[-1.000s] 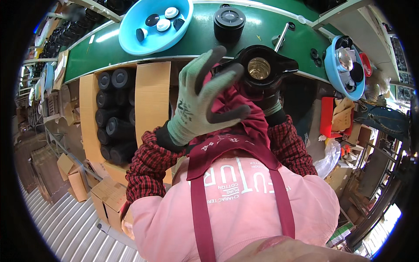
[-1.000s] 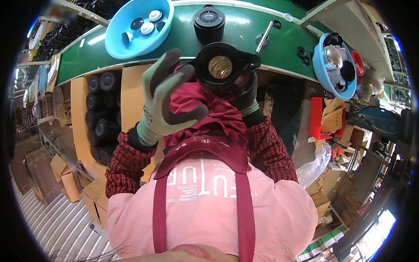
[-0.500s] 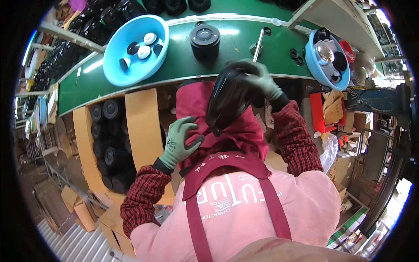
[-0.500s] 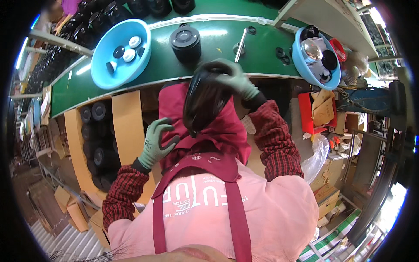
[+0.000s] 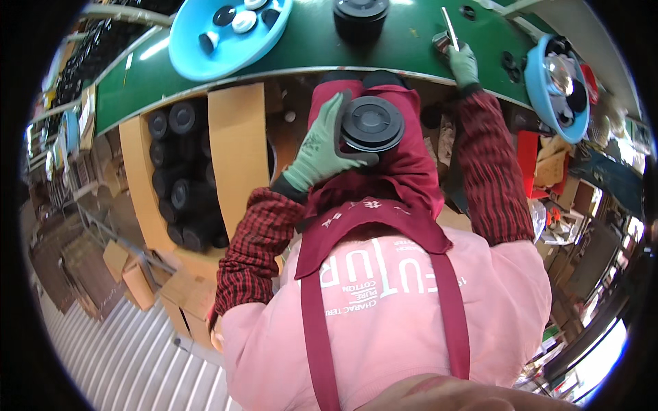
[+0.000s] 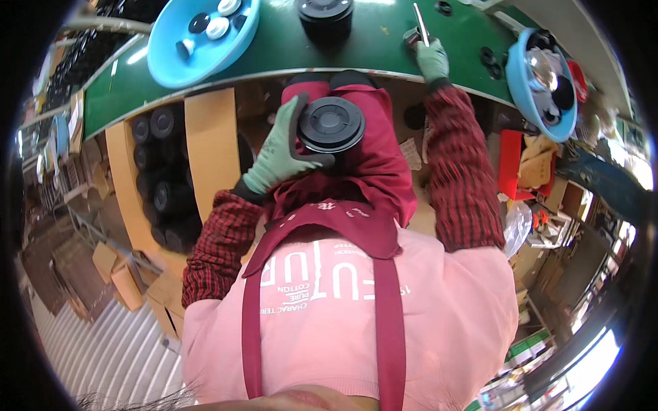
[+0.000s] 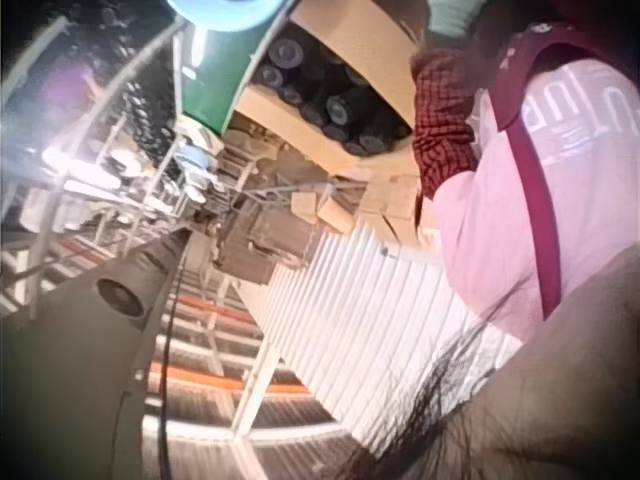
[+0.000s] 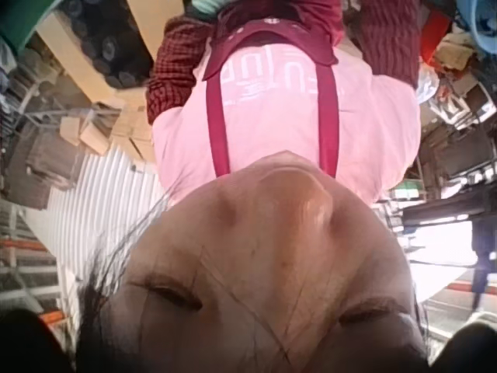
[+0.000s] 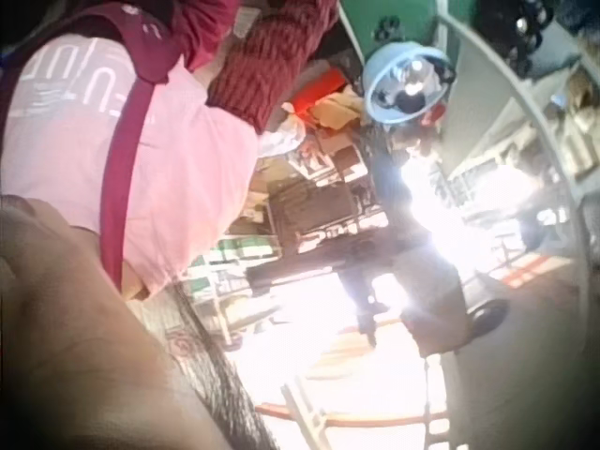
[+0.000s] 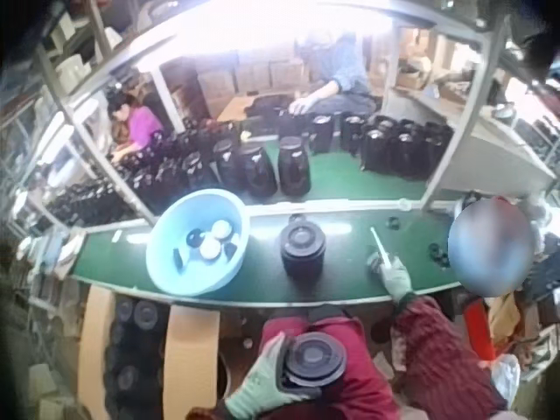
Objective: The person assembles black kettles on a green workbench. They pick up kettle bodies, insert internal components, and screw on lids one at a time, then place the finished units on the bench.
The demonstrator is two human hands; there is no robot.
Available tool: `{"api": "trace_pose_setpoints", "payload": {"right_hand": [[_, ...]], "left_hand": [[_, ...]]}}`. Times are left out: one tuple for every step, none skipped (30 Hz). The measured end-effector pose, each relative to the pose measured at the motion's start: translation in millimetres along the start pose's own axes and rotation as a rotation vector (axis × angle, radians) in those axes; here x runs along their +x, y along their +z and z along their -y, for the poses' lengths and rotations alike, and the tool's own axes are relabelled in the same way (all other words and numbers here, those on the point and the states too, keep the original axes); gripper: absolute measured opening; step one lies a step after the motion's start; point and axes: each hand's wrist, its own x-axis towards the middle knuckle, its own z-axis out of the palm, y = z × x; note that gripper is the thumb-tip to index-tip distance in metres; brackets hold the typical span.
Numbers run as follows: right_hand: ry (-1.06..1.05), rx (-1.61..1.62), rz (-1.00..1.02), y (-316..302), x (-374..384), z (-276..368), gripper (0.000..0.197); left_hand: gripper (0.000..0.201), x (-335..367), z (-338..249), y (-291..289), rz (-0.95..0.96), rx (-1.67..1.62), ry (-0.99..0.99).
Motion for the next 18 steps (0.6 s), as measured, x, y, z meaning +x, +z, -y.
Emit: {"api": "trace_pose_setpoints", "payload": {"right_hand": [[0.013,0.062,0.191,10.5,-27.3,29.3,0.047],[0.025,0.114,0.376,-1.3,-65.8,79.3,0.045],[-0.139,0.148,0.472,-12.8,-91.1,95.7,0.044],[-0.299,0.186,0.561,-21.6,-111.2,107.5,0.043],[-0.326,0.169,0.681,-27.8,-126.2,122.8,0.046],[-0.354,0.158,0.800,-30.4,-138.6,143.5,0.049],[-0.398,0.238,0.862,-31.3,-152.8,176.4,0.049],[-0.354,0.130,0.951,-36.6,-157.8,200.8,0.049],[-0.452,0.043,0.981,-34.7,-161.2,213.3,0.048],[-0.556,-0.048,1.009,-32.2,-161.4,225.3,0.047],[-0.585,-0.135,1.006,-38.4,-171.2,237.6,0.047],[-0.587,-0.250,1.079,-36.3,-173.1,242.5,0.049],[-0.671,-0.231,1.028,-32.7,-172.5,233.7,0.049],[-0.754,-0.212,0.976,-28.1,-171.1,223.4,0.050],[-0.756,-0.194,0.971,-26.3,-169.3,218.5,0.051],[-0.759,-0.178,0.965,-25.3,-168.1,214.8,0.052],[-0.762,-0.161,0.959,-25.4,-168.0,212.2,0.053],[-0.732,-0.213,0.974,-29.1,-174.4,217.2,0.055]], "left_hand": [[0.106,-8.7,7.4,-11.0,-0.070,-0.076,-0.051],[0.101,-13.0,10.1,-20.9,-0.146,-0.158,-0.090],[0.091,0.1,2.7,-30.1,-0.269,-0.097,-0.041],[0.079,15.1,-8.9,-41.3,-0.353,0.231,0.061],[0.074,29.5,-21.9,-48.9,-0.334,0.340,0.100],[0.069,43.5,-32.9,-54.4,-0.313,0.453,0.142],[0.065,57.6,-40.5,-57.4,-0.242,0.498,0.183],[0.061,68.2,-43.2,-55.6,-0.170,0.540,0.228],[0.059,73.2,-38.5,-49.8,-0.077,0.579,0.191],[0.050,80.3,-29.5,-45.1,0.057,0.551,0.133],[0.045,79.4,-25.4,-41.9,0.225,0.498,-0.032],[0.041,81.1,-26.0,-39.8,0.400,0.439,-0.192],[0.038,75.9,-17.5,-34.1,0.302,0.427,-0.108],[0.037,72.6,-16.0,-28.5,0.282,0.482,-0.112],[0.036,69.8,-20.5,-21.4,0.261,0.534,-0.116],[0.035,68.6,-22.9,-17.2,0.239,0.586,-0.119],[0.032,71.5,-20.3,-16.5,0.238,0.568,-0.095],[0.031,72.7,-15.5,-17.9,0.256,0.530,-0.050]]}}
